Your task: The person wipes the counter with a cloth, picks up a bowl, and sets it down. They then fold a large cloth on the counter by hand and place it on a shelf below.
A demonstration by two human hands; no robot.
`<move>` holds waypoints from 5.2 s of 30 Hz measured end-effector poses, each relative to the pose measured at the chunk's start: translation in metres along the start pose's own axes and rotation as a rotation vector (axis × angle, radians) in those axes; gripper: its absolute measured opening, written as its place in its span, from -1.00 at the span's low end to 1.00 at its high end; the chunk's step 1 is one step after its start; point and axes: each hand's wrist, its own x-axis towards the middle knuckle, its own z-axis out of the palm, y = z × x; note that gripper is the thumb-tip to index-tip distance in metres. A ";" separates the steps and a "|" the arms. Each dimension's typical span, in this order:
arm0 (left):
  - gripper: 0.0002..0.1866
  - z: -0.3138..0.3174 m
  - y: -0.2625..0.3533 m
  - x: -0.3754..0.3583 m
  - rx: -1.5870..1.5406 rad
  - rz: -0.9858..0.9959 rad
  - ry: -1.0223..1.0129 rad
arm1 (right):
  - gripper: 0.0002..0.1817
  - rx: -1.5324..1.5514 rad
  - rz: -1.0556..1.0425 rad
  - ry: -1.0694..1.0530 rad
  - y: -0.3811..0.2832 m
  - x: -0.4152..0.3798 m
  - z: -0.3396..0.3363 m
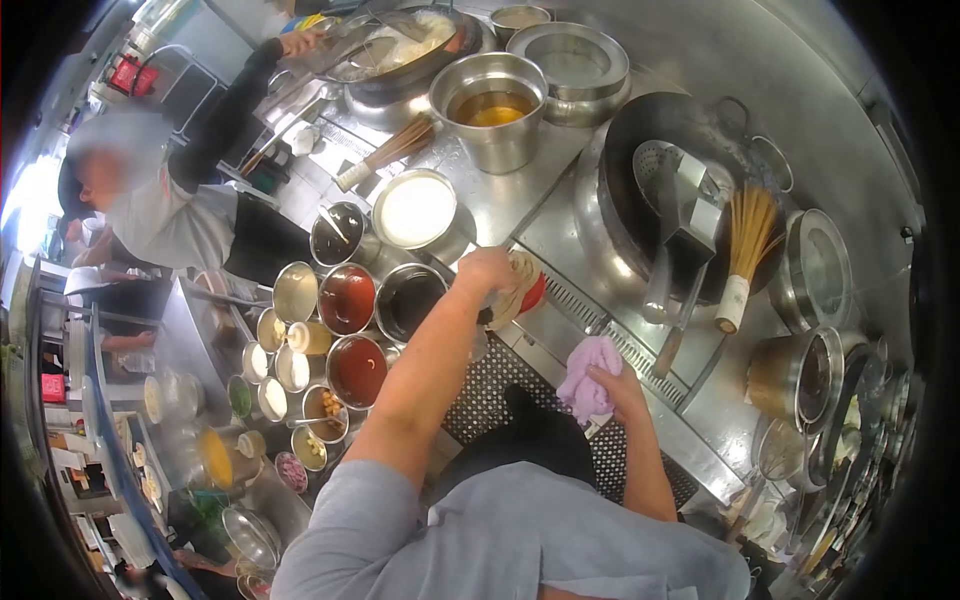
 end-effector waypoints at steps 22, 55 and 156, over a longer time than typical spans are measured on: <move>-0.57 0.134 -0.078 -0.184 -0.705 0.202 0.518 | -0.36 -0.461 -0.223 -0.534 0.009 0.014 0.045; -0.73 0.329 -0.205 -0.458 -1.482 -0.612 1.491 | -0.45 0.579 0.368 -2.692 -0.026 -0.295 0.409; -0.71 0.620 -0.104 -0.393 -1.840 -0.839 0.277 | -0.48 -1.922 -0.222 -1.227 0.196 0.065 0.271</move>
